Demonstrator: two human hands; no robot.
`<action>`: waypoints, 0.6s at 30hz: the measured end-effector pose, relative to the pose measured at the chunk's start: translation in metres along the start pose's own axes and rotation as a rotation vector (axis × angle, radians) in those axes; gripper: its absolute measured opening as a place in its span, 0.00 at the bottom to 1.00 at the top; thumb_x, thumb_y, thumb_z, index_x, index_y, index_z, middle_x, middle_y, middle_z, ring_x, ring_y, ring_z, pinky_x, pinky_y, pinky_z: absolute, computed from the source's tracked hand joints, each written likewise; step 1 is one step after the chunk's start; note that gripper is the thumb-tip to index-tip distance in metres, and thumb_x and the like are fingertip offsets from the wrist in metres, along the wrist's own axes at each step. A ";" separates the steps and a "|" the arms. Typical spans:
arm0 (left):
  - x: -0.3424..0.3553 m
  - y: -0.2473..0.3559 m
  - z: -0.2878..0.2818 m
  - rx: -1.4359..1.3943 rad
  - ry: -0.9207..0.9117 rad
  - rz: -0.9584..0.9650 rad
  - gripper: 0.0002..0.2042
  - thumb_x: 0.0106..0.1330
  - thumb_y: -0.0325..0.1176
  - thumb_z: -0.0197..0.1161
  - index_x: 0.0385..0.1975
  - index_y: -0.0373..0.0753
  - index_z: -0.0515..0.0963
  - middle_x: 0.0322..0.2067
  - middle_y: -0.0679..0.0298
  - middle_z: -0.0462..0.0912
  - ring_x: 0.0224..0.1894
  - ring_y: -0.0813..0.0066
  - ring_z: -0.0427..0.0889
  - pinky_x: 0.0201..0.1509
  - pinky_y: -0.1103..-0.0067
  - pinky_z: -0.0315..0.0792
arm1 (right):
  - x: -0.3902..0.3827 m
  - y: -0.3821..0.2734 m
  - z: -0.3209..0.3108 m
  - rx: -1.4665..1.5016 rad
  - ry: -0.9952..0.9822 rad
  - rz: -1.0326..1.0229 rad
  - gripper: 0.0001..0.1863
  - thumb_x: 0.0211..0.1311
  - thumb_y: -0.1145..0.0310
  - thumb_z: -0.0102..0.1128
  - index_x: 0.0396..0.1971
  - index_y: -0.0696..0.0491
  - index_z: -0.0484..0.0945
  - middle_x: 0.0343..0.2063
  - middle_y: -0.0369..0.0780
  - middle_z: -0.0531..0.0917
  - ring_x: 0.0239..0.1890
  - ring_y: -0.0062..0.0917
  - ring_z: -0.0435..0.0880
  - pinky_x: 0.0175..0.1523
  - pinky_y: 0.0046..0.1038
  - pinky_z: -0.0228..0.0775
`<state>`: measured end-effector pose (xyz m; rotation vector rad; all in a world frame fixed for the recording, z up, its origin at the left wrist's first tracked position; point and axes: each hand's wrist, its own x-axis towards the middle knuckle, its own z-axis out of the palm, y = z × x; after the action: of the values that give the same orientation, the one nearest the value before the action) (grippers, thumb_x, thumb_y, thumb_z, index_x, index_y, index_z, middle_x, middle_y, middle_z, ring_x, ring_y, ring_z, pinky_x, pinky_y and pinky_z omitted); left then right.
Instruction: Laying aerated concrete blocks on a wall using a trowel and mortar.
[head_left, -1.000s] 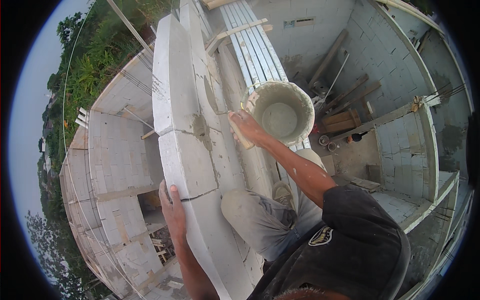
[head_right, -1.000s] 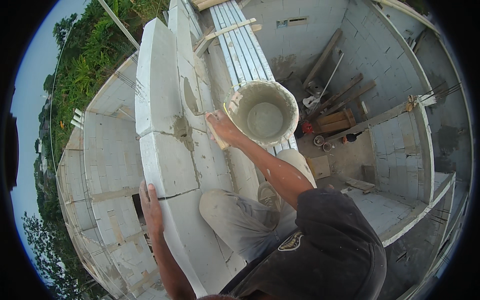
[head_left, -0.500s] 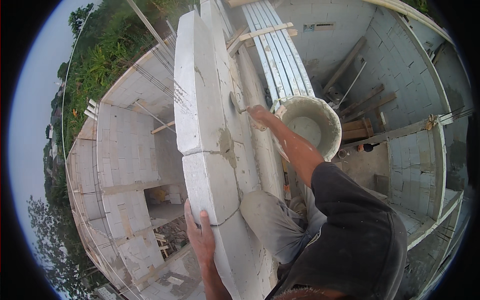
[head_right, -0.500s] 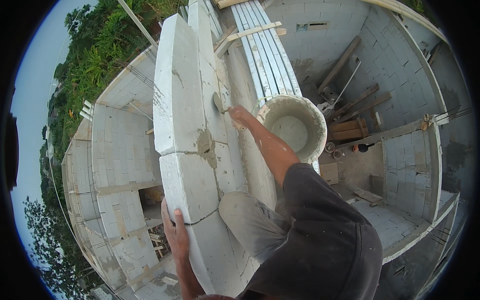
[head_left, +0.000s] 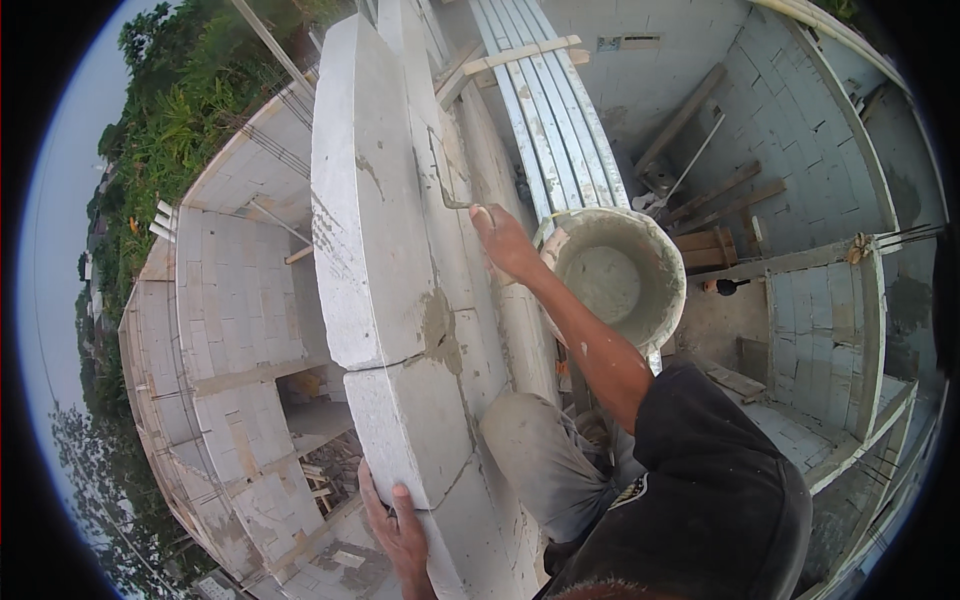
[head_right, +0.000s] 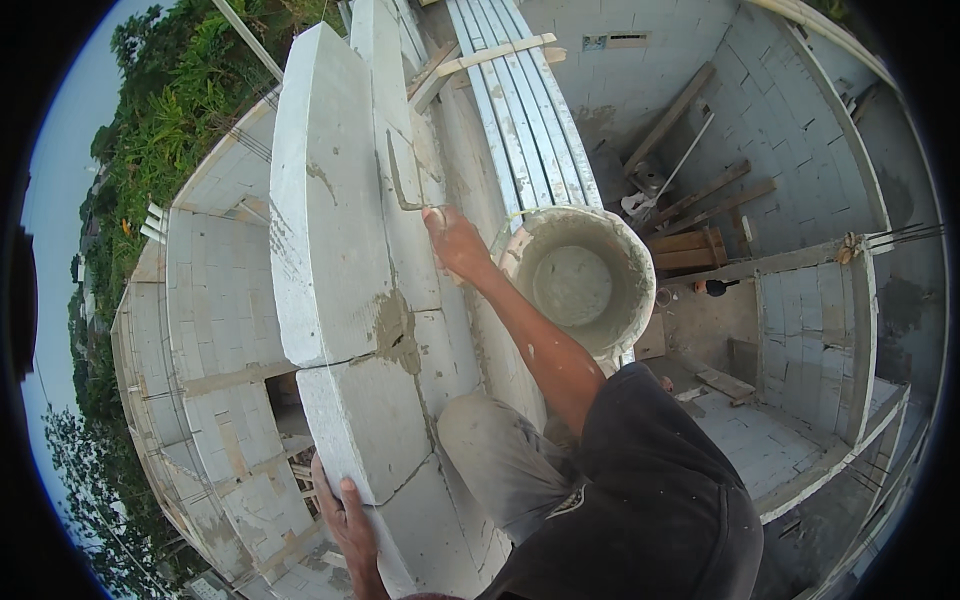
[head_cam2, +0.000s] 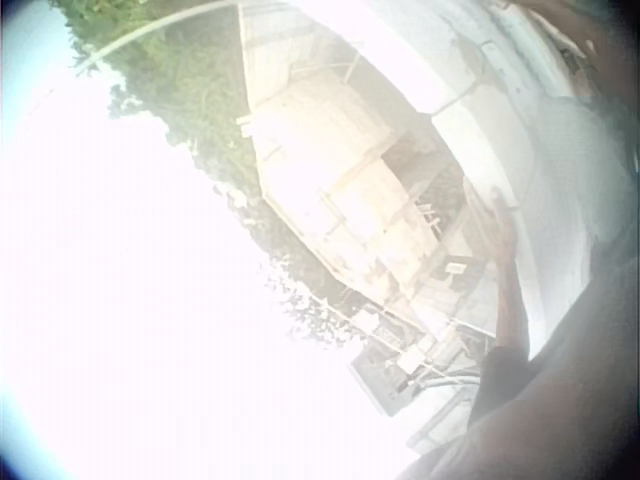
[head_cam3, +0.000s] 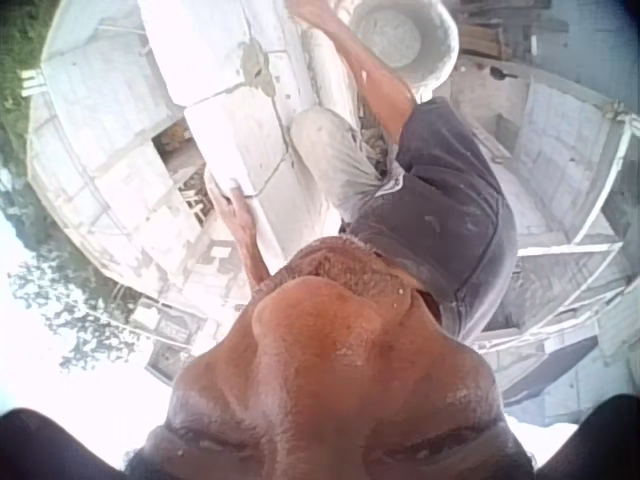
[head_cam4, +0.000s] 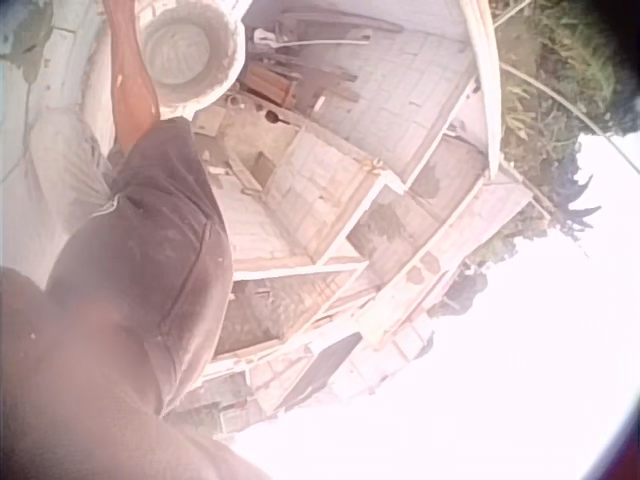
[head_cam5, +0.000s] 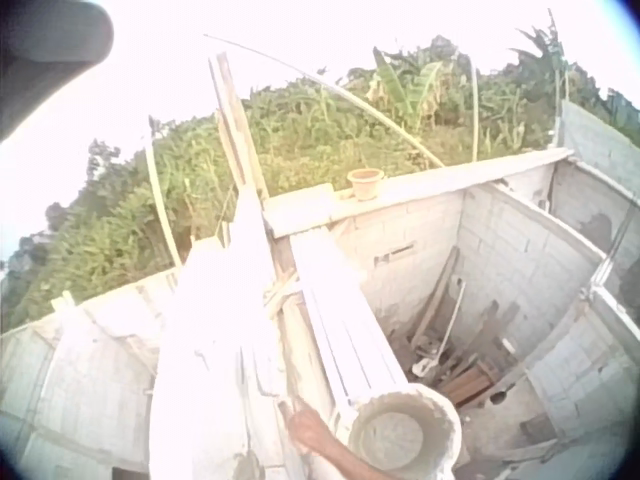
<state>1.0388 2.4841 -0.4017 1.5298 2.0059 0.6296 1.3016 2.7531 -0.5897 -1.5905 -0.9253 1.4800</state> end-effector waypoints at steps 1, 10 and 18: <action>-0.011 0.002 -0.009 0.044 -0.003 -0.032 0.34 0.73 0.50 0.50 0.67 0.25 0.58 0.62 0.40 0.67 0.65 0.50 0.66 0.68 0.62 0.58 | -0.033 -0.020 0.008 0.043 0.040 -0.088 0.31 0.73 0.46 0.44 0.51 0.64 0.70 0.21 0.45 0.79 0.16 0.28 0.79 0.25 0.36 0.73; 0.000 -0.001 0.003 -0.013 -0.005 0.020 0.31 0.73 0.45 0.52 0.66 0.25 0.59 0.61 0.39 0.68 0.64 0.49 0.68 0.68 0.63 0.59 | -0.045 0.047 -0.044 -0.153 0.130 -0.109 0.34 0.69 0.45 0.51 0.61 0.60 0.68 0.41 0.51 0.83 0.26 0.34 0.83 0.39 0.38 0.75; -0.002 0.008 -0.004 -0.054 0.007 0.035 0.28 0.72 0.40 0.53 0.65 0.26 0.61 0.59 0.38 0.70 0.62 0.47 0.70 0.67 0.63 0.61 | -0.243 0.029 -0.203 -0.904 0.291 0.001 0.28 0.55 0.59 0.67 0.55 0.54 0.72 0.38 0.49 0.85 0.43 0.43 0.85 0.49 0.43 0.74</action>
<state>1.0418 2.4841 -0.3934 1.5355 1.9553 0.6991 1.4885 2.5127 -0.4992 -2.3431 -1.5251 0.7923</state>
